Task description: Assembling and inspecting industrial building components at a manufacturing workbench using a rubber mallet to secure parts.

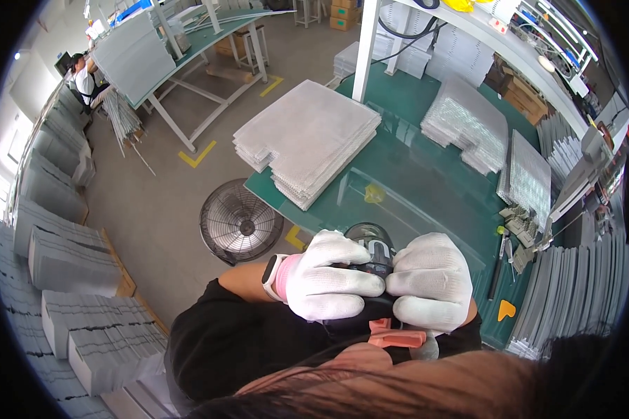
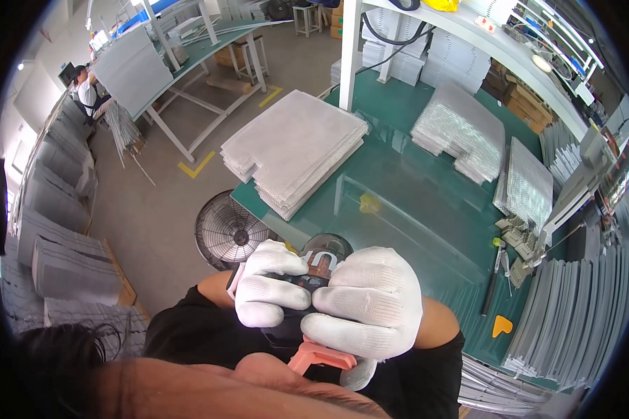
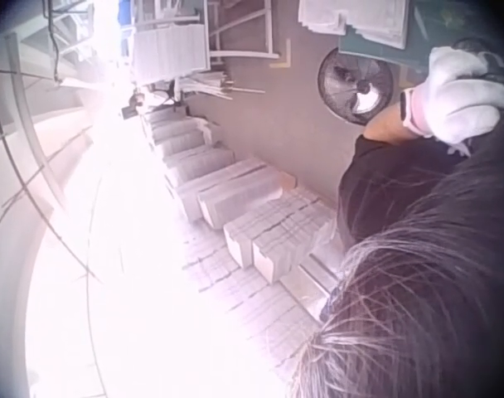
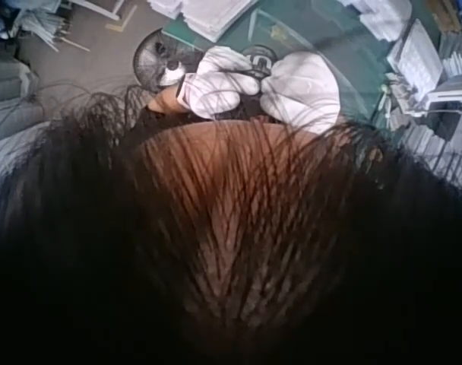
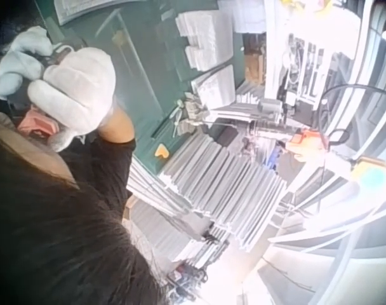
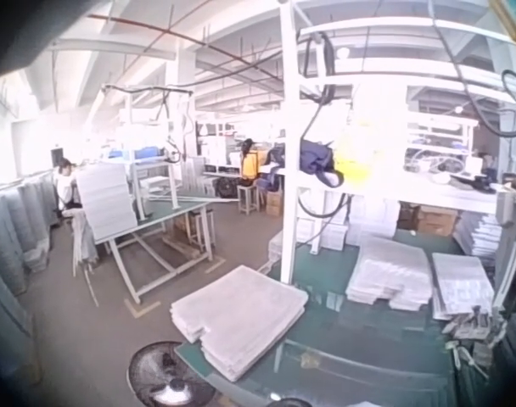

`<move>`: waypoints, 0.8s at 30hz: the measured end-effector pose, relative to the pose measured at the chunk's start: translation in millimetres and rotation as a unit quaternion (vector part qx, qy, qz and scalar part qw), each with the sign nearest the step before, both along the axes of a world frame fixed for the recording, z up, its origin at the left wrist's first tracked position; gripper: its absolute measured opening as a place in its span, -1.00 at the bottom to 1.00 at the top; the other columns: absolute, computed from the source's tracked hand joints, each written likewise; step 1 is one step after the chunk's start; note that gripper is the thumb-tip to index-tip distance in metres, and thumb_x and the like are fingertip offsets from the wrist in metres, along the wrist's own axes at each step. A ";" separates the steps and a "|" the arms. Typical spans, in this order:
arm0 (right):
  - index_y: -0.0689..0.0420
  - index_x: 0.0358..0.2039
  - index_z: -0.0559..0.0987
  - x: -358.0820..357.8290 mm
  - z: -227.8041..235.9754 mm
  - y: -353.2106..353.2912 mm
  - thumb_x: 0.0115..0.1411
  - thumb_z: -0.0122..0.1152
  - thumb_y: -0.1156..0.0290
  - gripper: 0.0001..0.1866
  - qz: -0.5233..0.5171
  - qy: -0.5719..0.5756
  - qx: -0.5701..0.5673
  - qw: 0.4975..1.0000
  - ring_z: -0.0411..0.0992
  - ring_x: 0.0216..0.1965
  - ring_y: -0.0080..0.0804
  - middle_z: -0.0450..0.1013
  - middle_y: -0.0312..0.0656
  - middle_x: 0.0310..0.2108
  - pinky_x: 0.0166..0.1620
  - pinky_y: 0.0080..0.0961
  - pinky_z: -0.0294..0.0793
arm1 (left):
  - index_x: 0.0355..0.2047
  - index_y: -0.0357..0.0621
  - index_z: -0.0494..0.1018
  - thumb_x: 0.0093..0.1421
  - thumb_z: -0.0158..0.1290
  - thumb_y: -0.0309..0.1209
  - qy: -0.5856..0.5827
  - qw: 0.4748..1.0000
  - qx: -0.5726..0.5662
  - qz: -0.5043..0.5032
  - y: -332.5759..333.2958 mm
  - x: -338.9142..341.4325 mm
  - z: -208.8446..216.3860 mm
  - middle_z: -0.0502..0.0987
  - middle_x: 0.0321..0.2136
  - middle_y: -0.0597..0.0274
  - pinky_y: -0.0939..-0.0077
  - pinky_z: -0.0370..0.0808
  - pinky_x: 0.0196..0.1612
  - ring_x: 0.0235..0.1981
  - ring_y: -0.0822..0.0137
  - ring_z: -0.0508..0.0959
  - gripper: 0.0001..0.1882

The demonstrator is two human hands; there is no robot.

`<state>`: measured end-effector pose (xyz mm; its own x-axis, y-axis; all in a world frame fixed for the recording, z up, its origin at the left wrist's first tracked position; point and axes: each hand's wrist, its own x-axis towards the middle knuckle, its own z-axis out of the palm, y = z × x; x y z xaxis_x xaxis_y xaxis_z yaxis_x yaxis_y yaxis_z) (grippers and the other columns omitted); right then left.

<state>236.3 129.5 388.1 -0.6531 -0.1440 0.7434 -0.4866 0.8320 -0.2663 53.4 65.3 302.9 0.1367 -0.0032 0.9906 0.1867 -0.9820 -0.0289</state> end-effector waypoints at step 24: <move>0.16 -0.36 0.62 3.4 4.4 -13.0 -0.37 0.23 0.27 -0.55 -0.022 0.040 0.000 0.999 0.35 -0.65 -0.36 0.43 -0.19 -0.52 -0.64 -0.46 0.23 | -0.34 -0.11 0.47 0.04 0.12 -0.32 -0.016 1.000 0.012 0.016 -5.6 5.0 4.3 0.60 -0.15 -0.01 0.13 0.40 -0.29 -0.25 -0.06 0.51 -0.80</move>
